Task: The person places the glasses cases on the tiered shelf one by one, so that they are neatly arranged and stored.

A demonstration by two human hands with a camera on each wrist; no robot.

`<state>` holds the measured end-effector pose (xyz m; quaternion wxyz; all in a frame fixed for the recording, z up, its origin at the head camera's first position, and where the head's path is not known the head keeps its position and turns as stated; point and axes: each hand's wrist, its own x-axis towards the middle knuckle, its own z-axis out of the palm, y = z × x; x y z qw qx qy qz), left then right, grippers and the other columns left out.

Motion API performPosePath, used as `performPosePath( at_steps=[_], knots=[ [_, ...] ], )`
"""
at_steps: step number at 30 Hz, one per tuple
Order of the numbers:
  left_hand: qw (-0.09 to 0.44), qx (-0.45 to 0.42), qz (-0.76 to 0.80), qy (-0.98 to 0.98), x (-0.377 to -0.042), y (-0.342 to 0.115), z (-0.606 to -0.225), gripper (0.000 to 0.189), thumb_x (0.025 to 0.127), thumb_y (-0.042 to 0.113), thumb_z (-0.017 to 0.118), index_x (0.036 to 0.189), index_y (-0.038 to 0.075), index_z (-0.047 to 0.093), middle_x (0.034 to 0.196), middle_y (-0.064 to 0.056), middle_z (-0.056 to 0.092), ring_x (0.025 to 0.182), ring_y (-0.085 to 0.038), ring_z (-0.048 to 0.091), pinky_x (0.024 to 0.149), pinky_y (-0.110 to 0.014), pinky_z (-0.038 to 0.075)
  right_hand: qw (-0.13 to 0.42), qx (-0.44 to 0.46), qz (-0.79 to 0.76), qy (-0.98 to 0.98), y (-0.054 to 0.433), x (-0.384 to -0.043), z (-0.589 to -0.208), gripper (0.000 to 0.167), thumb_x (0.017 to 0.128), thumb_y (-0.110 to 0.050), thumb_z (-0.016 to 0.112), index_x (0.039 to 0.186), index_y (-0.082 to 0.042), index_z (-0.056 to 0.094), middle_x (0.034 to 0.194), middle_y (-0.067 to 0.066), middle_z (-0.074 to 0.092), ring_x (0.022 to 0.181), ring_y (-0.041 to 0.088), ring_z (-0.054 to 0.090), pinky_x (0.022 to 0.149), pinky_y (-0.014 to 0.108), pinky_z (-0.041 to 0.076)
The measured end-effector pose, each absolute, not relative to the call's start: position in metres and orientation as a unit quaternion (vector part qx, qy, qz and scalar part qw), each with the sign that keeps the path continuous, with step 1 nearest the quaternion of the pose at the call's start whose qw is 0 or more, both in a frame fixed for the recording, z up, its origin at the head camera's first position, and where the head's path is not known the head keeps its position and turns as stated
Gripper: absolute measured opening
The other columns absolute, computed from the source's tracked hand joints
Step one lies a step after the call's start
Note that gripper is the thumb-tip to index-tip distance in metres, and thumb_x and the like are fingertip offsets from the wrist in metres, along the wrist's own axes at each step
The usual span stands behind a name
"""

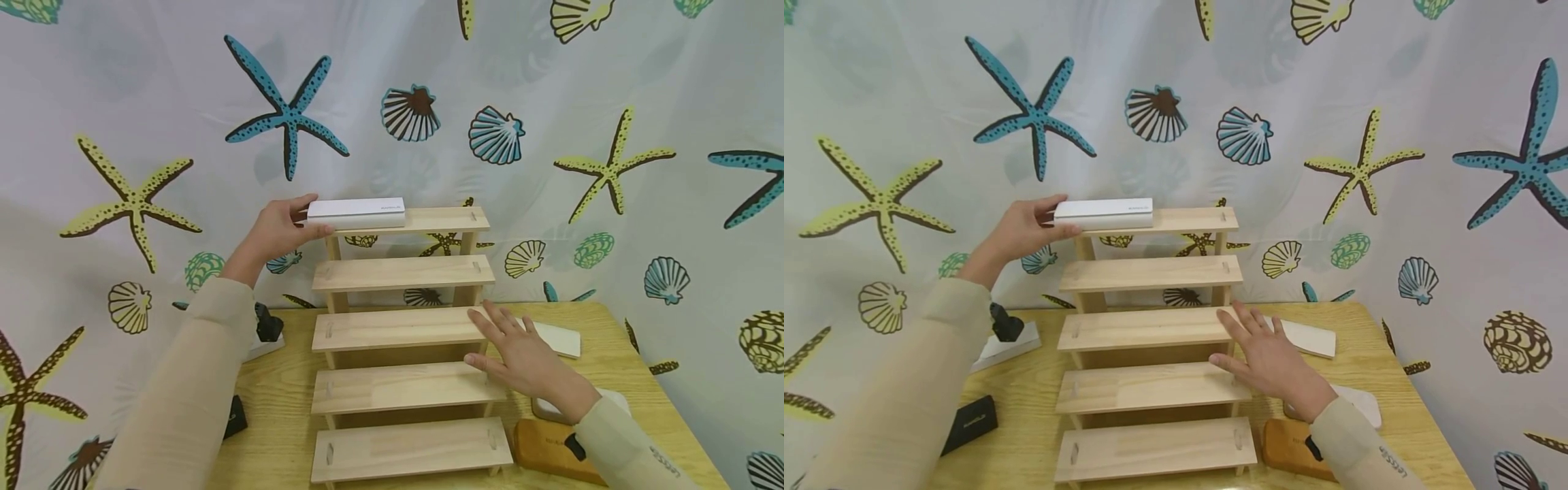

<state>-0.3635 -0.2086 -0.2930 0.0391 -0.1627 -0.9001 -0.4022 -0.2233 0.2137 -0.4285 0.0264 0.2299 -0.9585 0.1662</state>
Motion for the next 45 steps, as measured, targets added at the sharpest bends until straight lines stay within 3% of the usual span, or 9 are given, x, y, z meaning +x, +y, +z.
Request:
performPosePath(
  at_steps=[11,19,20,21,23,24,27,30,45],
  knots=[
    [0.045,-0.155,-0.373,-0.914,-0.353,-0.214,-0.290,0.084,0.103,0.037,0.070,0.166,0.003,0.025,0.161,-0.027,0.046,0.146,-0.044,0.051,0.114,-0.058,0.049,0.029,0.236,0.159,-0.958,0.208,-0.225,-0.427,0.082,0.104,-0.059,0.056,0.169,-0.019,0.026,0.176,0.017,0.018,0.156,0.051,0.030,0.123,0.078,0.018],
    [0.081,-0.159,-0.286,-0.941,-0.331,-0.210,-0.291,0.085,0.105,0.049,0.060,0.169,0.010,0.021,0.168,-0.025,0.035,0.156,-0.046,0.035,0.123,-0.064,0.036,0.031,0.235,0.150,-0.960,0.206,-0.224,-0.423,0.082,0.104,-0.059,0.057,0.169,-0.017,0.027,0.175,0.019,0.020,0.154,0.056,0.031,0.122,0.078,0.020],
    [0.086,-0.166,-0.278,-0.942,-0.327,-0.210,-0.292,0.085,0.105,0.049,0.059,0.169,0.010,0.020,0.166,-0.027,0.037,0.154,-0.047,0.036,0.122,-0.064,0.036,0.031,0.235,0.149,-0.960,0.206,-0.224,-0.422,0.082,0.104,-0.059,0.057,0.169,-0.017,0.027,0.175,0.019,0.020,0.154,0.056,0.031,0.122,0.078,0.020],
    [0.090,-0.171,-0.269,-0.944,-0.322,-0.209,-0.293,0.086,0.105,0.049,0.059,0.170,0.009,0.019,0.164,-0.028,0.041,0.146,-0.047,0.048,0.121,-0.064,0.038,0.031,0.235,0.149,-0.960,0.206,-0.224,-0.422,0.082,0.104,-0.058,0.057,0.169,-0.017,0.027,0.175,0.020,0.020,0.154,0.056,0.031,0.122,0.078,0.020],
    [0.098,-0.187,-0.257,-0.943,-0.312,-0.210,-0.296,0.086,0.106,0.048,0.058,0.170,0.008,0.017,0.146,-0.033,0.057,0.117,-0.049,0.067,0.113,-0.062,0.047,0.030,0.234,0.150,-0.960,0.206,-0.223,-0.423,0.082,0.104,-0.058,0.057,0.169,-0.018,0.027,0.175,0.019,0.020,0.154,0.056,0.030,0.122,0.078,0.020],
    [0.100,-0.193,-0.255,-0.942,-0.307,-0.209,-0.297,0.086,0.106,0.048,0.058,0.170,0.008,0.016,0.147,-0.033,0.057,0.117,-0.049,0.066,0.113,-0.062,0.047,0.029,0.234,0.151,-0.960,0.207,-0.223,-0.423,0.082,0.105,-0.058,0.056,0.169,-0.018,0.027,0.175,0.019,0.020,0.154,0.056,0.030,0.122,0.078,0.020],
    [0.101,-0.206,-0.250,-0.941,-0.288,-0.208,-0.306,0.086,0.106,0.047,0.059,0.170,0.008,0.016,0.152,-0.031,0.052,0.123,-0.049,0.063,0.116,-0.063,0.044,0.023,0.233,0.158,-0.959,0.207,-0.223,-0.424,0.081,0.105,-0.059,0.055,0.169,-0.019,0.026,0.176,0.018,0.018,0.155,0.055,0.028,0.122,0.078,0.018],
    [0.100,-0.214,-0.251,-0.939,-0.269,-0.207,-0.318,0.085,0.106,0.048,0.059,0.170,0.009,0.018,0.173,-0.023,0.025,0.158,-0.048,0.027,0.124,-0.066,0.031,0.022,0.233,0.165,-0.958,0.208,-0.222,-0.423,0.081,0.105,-0.059,0.055,0.169,-0.019,0.026,0.176,0.018,0.017,0.156,0.054,0.027,0.122,0.079,0.017],
    [0.131,-0.243,-0.144,-0.950,-0.210,-0.181,-0.394,0.079,0.104,0.059,0.057,0.166,0.014,0.035,0.168,-0.033,0.030,0.156,-0.056,0.027,0.124,-0.072,0.025,0.016,0.222,0.216,-0.951,0.218,-0.217,-0.425,0.077,0.107,-0.056,0.053,0.168,-0.013,0.030,0.176,0.019,0.018,0.160,0.050,0.021,0.125,0.075,0.016]
  ],
)
